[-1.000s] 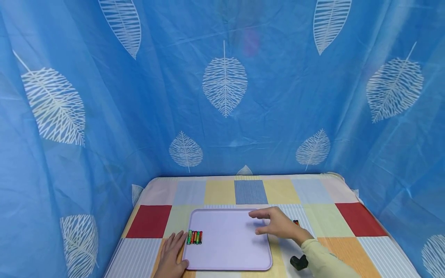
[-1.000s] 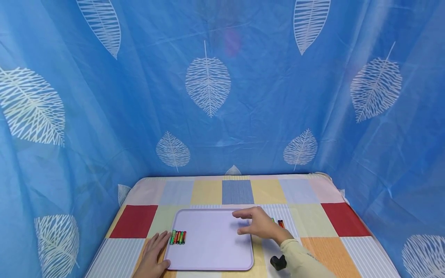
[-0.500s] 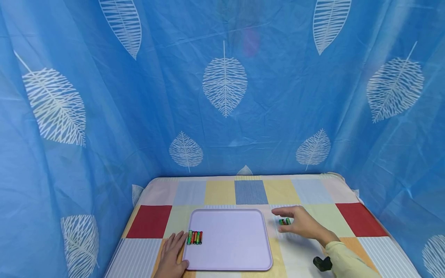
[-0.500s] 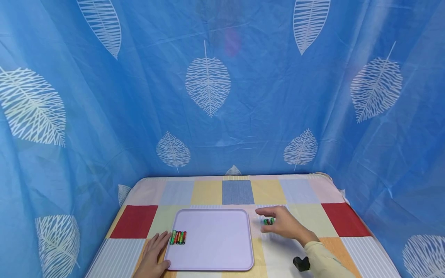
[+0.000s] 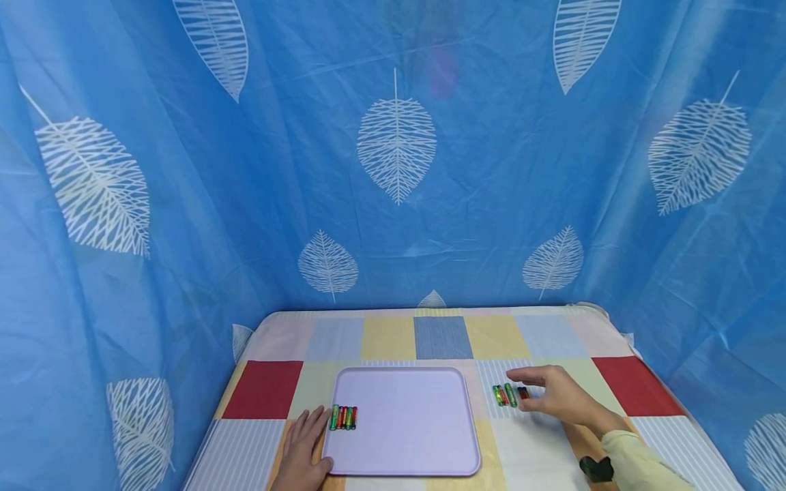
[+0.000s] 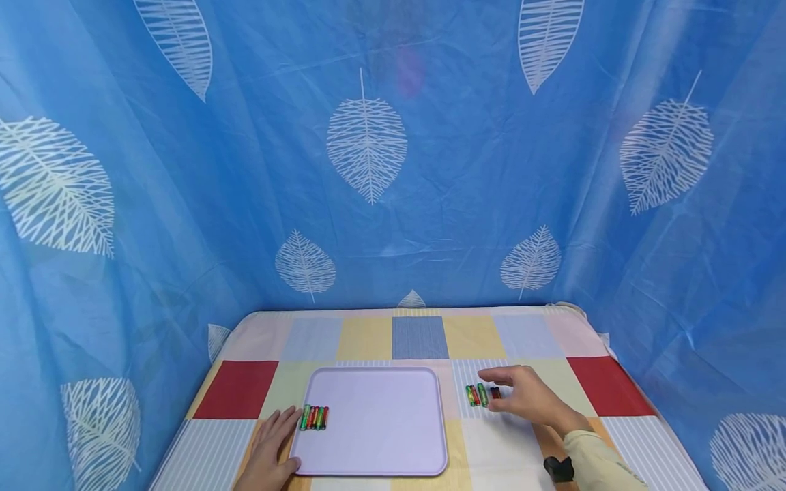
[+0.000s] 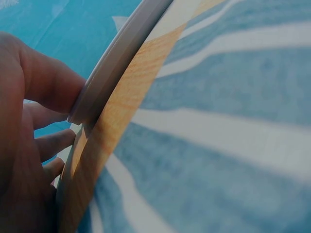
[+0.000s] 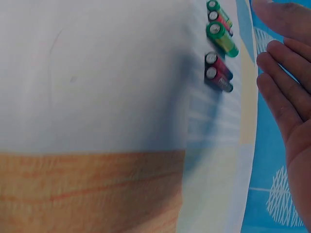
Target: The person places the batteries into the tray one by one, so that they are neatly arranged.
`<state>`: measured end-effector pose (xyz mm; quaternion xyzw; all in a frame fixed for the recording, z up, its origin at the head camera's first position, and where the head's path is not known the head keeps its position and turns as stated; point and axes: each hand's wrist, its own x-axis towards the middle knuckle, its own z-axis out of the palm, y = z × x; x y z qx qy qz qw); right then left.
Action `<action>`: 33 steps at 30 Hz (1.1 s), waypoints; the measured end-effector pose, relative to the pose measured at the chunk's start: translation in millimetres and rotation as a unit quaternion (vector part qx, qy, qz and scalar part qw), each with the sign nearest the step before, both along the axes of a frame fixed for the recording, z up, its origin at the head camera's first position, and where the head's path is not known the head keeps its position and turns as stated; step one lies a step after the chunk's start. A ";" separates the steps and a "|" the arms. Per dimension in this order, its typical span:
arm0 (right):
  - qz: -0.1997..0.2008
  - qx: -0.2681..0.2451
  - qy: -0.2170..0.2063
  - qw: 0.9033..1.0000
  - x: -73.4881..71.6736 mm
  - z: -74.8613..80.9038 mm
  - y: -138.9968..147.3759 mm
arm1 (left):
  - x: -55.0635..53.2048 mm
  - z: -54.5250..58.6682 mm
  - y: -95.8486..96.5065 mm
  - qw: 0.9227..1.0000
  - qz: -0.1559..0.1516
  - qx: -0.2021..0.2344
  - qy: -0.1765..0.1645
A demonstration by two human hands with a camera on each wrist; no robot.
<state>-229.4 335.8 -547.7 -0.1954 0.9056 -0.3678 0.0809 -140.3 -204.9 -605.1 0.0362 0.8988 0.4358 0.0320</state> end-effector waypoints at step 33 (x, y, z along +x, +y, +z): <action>-0.121 0.037 -0.016 0.992 5.9 -28.2 11.8 | -0.9 -1.7 -1.6 1.000 0.004 0.004 -0.003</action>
